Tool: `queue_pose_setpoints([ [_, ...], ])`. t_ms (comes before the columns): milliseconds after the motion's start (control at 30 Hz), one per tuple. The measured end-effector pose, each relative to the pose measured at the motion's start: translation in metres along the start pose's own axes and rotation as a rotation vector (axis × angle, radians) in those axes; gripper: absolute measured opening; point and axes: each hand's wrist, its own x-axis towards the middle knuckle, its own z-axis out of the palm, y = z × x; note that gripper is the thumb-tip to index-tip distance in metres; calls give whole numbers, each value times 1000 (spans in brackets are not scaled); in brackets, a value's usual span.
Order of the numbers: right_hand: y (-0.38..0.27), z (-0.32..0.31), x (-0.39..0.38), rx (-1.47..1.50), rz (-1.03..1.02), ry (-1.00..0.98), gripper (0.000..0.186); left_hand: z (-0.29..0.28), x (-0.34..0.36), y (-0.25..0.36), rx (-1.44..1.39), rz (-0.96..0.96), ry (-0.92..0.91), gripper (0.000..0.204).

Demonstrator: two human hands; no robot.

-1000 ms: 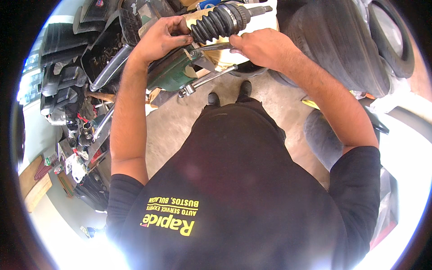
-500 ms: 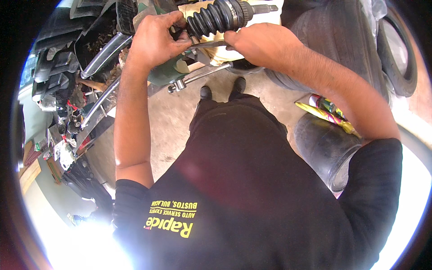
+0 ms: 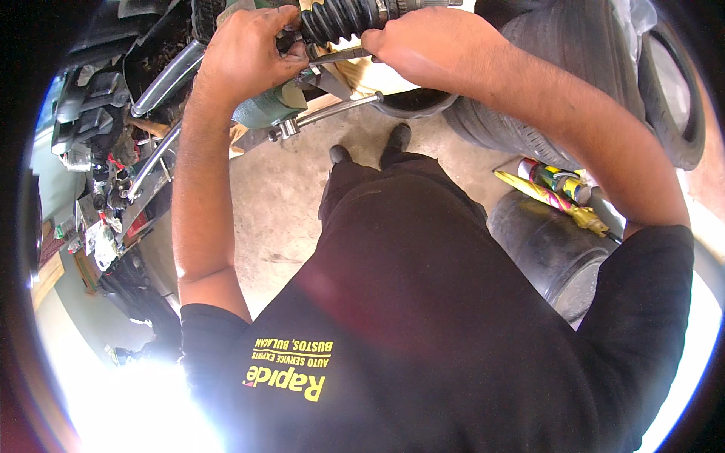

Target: The person secures a rubber boot onto a metal shaft using a metal clamp and pliers in a workshop. They then use a screwdriver to adjust a small metal ring on the shaft.

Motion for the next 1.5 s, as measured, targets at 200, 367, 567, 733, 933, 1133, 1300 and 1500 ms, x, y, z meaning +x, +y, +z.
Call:
queue_pose_setpoints([
  [200, -4, -17, -2, -4, 52, -71, 17, -4, 9, 2, 157, -16, -157, 40],
  [367, -5, -29, -6, -62, 1, -79, 28, -9, 12, 7, 158, -34, -215, 37],
  [567, -10, -26, 0, -73, -3, -111, 27, -11, 11, 15, 199, -78, -213, 35],
  [733, -12, -28, 1, -129, 12, -150, 26, -17, 6, 19, 120, -60, -165, 33],
  [933, -20, -17, 4, -138, -2, -20, 18, 1, -5, 12, 64, -152, -74, 32],
  [1133, -11, -20, -2, -42, -41, 10, 24, 29, -71, 62, -167, -339, 733, 31],
  [1300, -5, -21, 3, 26, -25, -69, 23, 52, -90, 117, -669, -865, 486, 21],
  [1500, 6, -19, 13, -6, -103, -102, 14, 57, -88, 105, -485, -807, 764, 24],
])
